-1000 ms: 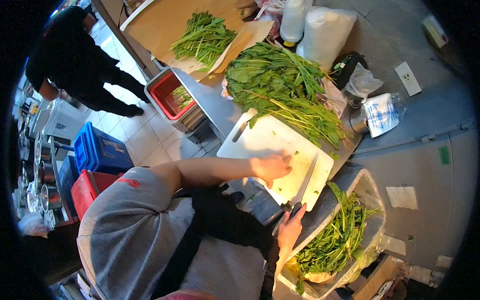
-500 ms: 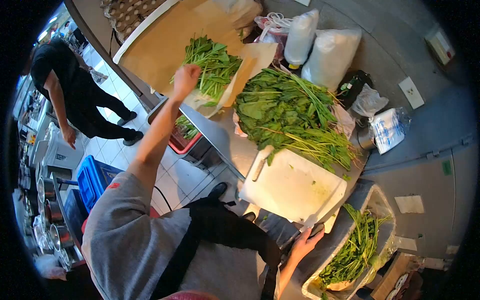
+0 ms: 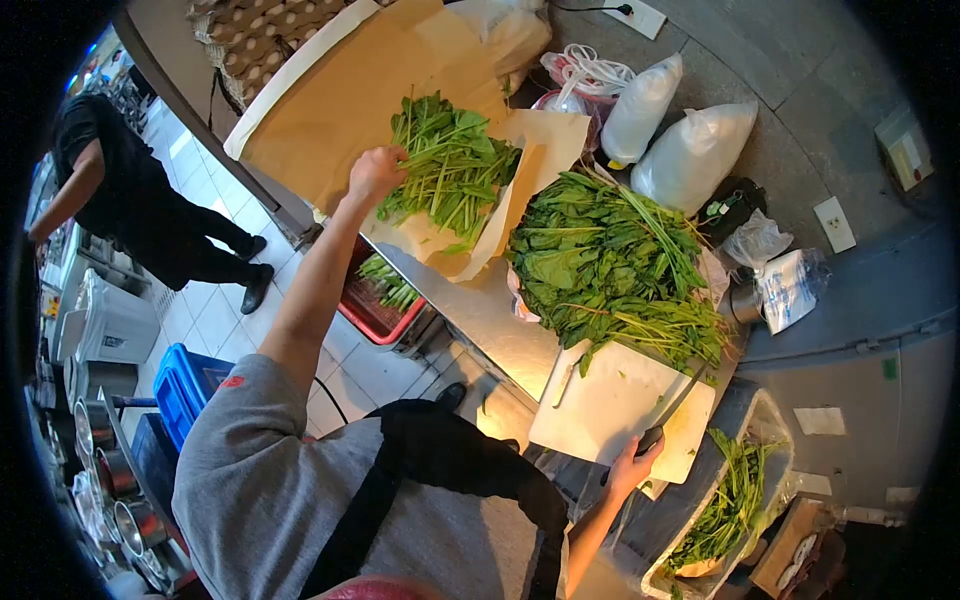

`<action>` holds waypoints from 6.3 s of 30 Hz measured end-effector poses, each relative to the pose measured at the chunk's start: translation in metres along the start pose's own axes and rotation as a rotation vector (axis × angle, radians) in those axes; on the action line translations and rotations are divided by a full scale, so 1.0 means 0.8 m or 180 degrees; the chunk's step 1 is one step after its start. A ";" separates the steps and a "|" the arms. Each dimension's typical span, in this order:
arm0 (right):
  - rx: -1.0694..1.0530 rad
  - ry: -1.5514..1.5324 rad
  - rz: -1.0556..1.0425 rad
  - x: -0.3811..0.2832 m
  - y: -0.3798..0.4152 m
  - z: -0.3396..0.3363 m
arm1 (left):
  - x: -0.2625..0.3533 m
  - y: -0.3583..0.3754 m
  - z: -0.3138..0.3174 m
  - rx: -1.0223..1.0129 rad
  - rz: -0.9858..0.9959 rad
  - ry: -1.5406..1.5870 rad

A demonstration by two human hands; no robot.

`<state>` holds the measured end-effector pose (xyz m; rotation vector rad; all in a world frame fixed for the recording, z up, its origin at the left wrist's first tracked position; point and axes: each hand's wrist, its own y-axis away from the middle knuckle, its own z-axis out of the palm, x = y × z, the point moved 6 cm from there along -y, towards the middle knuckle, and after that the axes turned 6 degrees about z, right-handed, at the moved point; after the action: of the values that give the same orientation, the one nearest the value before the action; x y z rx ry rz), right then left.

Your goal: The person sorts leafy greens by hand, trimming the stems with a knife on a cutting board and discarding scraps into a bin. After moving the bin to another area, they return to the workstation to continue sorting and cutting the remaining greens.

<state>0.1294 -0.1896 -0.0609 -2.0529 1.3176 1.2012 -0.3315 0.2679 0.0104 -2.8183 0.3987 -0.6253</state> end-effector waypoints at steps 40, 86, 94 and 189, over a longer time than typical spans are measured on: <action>0.0227 0.0595 -0.0112 0.018 -0.008 -0.002 | 0.042 -0.160 -0.052 0.1405 0.0344 0.0684; -0.0068 0.1371 0.2368 0.373 0.351 -0.301 | 0.945 0.422 0.321 -0.2035 0.4486 0.1005; -0.0044 0.0739 0.3737 0.490 0.571 -0.213 | 0.981 0.432 0.338 -0.2056 0.5039 0.0822; 0.6660 0.0951 -0.2360 1.000 0.926 -2.074 | 2.450 2.785 0.007 -1.1356 0.0420 0.3139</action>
<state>0.3477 -2.1408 0.2377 -0.7301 0.8090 -0.7796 0.9065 -2.4263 0.1335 -0.4494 -0.4508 0.1159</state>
